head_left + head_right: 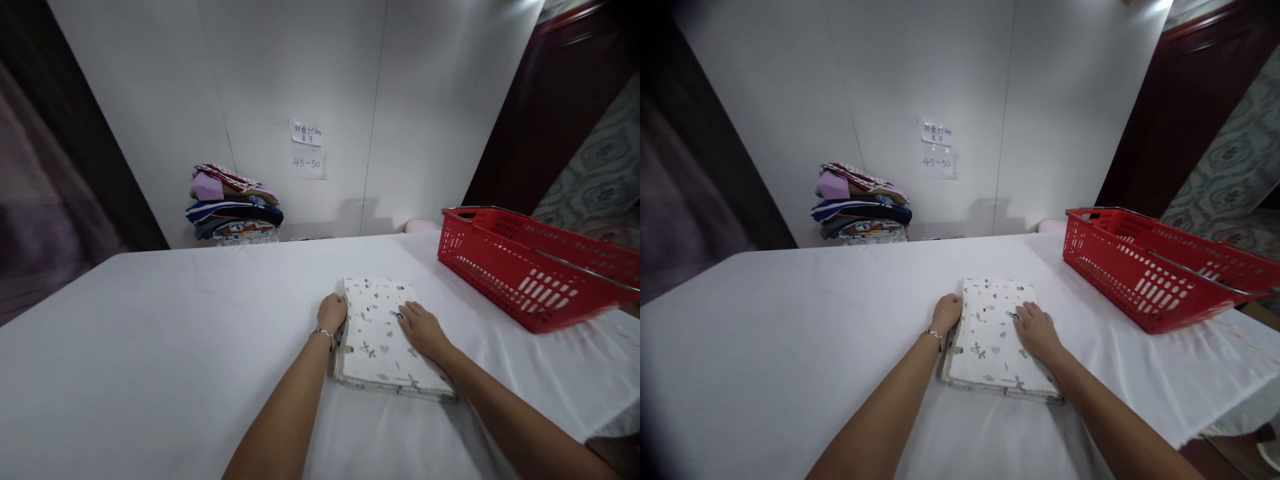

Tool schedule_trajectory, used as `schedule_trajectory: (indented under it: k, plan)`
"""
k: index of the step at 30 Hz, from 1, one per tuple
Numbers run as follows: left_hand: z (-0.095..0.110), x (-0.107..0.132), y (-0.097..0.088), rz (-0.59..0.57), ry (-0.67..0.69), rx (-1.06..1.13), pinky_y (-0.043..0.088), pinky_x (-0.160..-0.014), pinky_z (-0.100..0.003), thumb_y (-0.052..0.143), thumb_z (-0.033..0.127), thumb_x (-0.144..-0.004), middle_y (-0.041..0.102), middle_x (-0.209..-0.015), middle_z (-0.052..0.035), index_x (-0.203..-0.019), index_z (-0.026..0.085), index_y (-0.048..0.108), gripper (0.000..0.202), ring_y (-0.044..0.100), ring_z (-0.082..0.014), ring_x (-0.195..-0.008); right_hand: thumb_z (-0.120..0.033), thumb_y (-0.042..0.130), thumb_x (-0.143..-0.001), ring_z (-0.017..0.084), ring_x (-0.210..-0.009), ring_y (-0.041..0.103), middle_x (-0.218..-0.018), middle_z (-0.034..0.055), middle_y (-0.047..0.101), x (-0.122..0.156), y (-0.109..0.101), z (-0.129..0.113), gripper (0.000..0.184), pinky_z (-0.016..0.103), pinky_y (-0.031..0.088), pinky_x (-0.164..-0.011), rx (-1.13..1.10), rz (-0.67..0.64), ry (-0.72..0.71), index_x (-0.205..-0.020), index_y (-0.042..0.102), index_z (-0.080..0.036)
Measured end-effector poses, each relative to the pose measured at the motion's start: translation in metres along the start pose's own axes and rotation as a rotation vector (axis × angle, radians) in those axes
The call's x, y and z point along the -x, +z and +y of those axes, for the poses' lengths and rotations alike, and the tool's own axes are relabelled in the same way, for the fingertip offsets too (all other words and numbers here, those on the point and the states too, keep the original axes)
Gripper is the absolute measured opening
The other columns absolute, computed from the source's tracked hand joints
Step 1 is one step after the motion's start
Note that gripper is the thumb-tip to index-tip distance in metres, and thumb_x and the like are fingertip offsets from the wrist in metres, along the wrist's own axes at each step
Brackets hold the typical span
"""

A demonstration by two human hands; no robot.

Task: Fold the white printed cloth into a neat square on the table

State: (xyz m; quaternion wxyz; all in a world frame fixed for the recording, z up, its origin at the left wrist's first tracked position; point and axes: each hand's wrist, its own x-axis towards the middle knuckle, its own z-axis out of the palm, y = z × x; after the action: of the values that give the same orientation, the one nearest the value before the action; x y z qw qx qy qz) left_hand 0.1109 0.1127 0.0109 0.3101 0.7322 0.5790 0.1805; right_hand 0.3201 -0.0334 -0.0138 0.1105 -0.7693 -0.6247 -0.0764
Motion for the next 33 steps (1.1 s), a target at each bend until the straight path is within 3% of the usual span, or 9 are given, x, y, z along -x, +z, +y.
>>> schedule_trajectory:
  k: [7,12,17,26,33]
  plan:
    - [0.015,-0.024,0.004,-0.013,0.002,-0.022,0.042,-0.066,-0.027,0.05,0.032,-0.078,0.068,-0.098,-0.0103,-0.083,0.019,0.065,0.021,0.062,-0.0232,-0.091,-0.036,0.034,-0.091,0.027,-0.13,0.031,-0.139,0.0137,0.04,-0.045,-0.001,-0.009,0.045,0.042,0.031,-0.102,-0.026,-0.035,-0.054,-0.129,0.046,-0.016]
    - [0.02,-0.034,0.009,0.003,-0.025,-0.021,0.043,-0.067,-0.028,0.048,0.03,-0.08,0.067,-0.1,-0.0106,-0.084,0.019,0.064,0.02,0.062,-0.0237,-0.092,-0.043,0.031,-0.092,0.028,-0.129,0.031,-0.138,0.0138,0.041,-0.072,0.008,-0.013,0.047,0.044,0.03,-0.101,-0.001,-0.082,0.005,-0.128,0.045,-0.017]
    - [0.015,-0.036,0.011,0.032,-0.054,-0.009,0.043,-0.07,-0.029,0.04,0.029,-0.085,0.066,-0.104,-0.0096,-0.093,0.019,0.061,0.024,0.06,-0.0221,-0.095,-0.043,0.03,-0.092,0.028,-0.13,0.03,-0.141,0.0133,0.038,-0.073,0.014,-0.01,0.046,0.046,0.026,-0.102,0.066,-0.078,0.02,-0.129,0.044,-0.018]
    - [0.018,-0.054,0.016,0.002,-0.018,-0.003,0.043,-0.071,-0.029,0.042,0.033,-0.086,0.067,-0.102,-0.0094,-0.088,0.02,0.064,0.026,0.06,-0.0227,-0.096,-0.046,0.028,-0.092,0.029,-0.13,0.03,-0.14,0.0125,0.039,-0.077,0.021,0.001,0.05,0.05,0.023,-0.102,0.1,-0.065,0.043,-0.133,0.04,-0.02]
    - [0.008,-0.059,0.014,-0.044,0.013,0.097,0.042,-0.075,-0.025,0.046,0.026,-0.082,0.069,-0.099,-0.0075,-0.088,0.019,0.067,0.022,0.061,-0.0182,-0.093,-0.044,0.028,-0.092,0.028,-0.13,0.03,-0.14,0.0118,0.04,-0.076,0.023,-0.001,0.05,0.048,0.021,-0.104,0.103,-0.063,0.044,-0.133,0.04,-0.019]
